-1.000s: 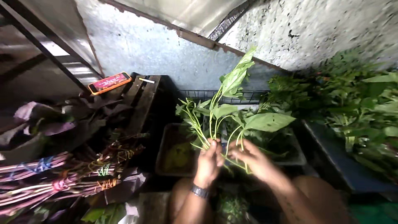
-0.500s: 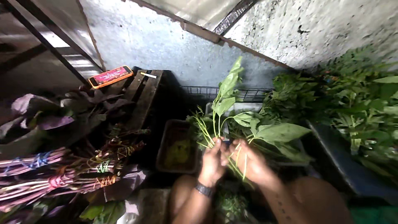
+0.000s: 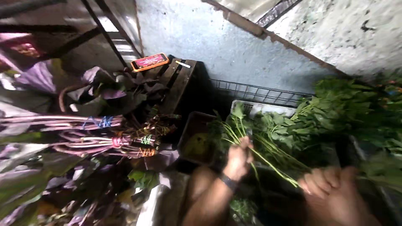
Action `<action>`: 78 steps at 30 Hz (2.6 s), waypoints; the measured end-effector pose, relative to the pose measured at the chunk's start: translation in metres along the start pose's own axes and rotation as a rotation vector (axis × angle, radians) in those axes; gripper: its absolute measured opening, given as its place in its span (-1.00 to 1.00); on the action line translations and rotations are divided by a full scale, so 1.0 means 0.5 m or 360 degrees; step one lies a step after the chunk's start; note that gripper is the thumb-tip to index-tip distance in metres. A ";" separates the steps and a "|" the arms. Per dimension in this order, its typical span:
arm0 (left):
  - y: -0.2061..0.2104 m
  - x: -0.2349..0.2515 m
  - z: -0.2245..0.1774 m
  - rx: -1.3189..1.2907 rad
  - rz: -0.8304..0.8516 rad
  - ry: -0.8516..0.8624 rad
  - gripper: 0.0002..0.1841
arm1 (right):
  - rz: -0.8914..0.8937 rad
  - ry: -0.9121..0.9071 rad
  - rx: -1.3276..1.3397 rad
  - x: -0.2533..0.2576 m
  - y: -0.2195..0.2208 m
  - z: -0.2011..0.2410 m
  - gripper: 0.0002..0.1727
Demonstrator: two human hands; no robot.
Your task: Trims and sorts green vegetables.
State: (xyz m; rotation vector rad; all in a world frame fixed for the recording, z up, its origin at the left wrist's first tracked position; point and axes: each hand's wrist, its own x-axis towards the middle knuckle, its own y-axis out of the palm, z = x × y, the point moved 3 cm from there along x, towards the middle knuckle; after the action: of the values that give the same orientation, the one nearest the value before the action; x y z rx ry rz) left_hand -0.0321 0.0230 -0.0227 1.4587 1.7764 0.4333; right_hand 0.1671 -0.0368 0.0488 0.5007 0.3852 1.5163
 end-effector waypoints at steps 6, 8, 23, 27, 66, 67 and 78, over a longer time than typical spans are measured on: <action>-0.006 0.019 -0.035 0.0068 0.0039 0.0099 -0.80 | 0.0083 0.0061 -0.0391 -0.035 -0.050 0.123 -0.41; 0.007 0.006 -0.024 0.0184 0.0187 0.0065 -0.85 | 0.0081 0.0164 -0.0746 -0.035 -0.065 0.110 -0.51; 0.005 -0.016 0.025 0.0474 0.0063 -0.0021 -0.49 | -0.0265 0.0446 -0.1287 -0.044 -0.083 -0.097 -0.55; 0.013 -0.013 0.037 0.0434 0.0073 -0.0025 -0.60 | -0.0276 0.0572 -0.1256 0.032 -0.149 -0.040 -0.50; 0.022 -0.002 0.019 0.0501 0.0139 -0.0134 -0.78 | -0.0013 0.0577 -0.0758 0.159 0.065 -0.129 -0.73; 0.024 -0.003 0.021 0.0491 0.0178 -0.0145 -0.79 | -0.0011 0.0578 -0.0771 0.158 0.061 -0.128 -0.74; 0.019 -0.027 0.038 0.0702 0.0192 -0.0208 -0.77 | 0.0049 0.0558 -0.1313 0.113 0.018 -0.092 -0.71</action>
State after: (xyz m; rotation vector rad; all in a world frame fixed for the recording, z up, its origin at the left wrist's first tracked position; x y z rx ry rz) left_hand -0.0109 0.0090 -0.0236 1.8577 1.7537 -0.0021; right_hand 0.1365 0.0226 0.0186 -0.4125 -0.0061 1.6389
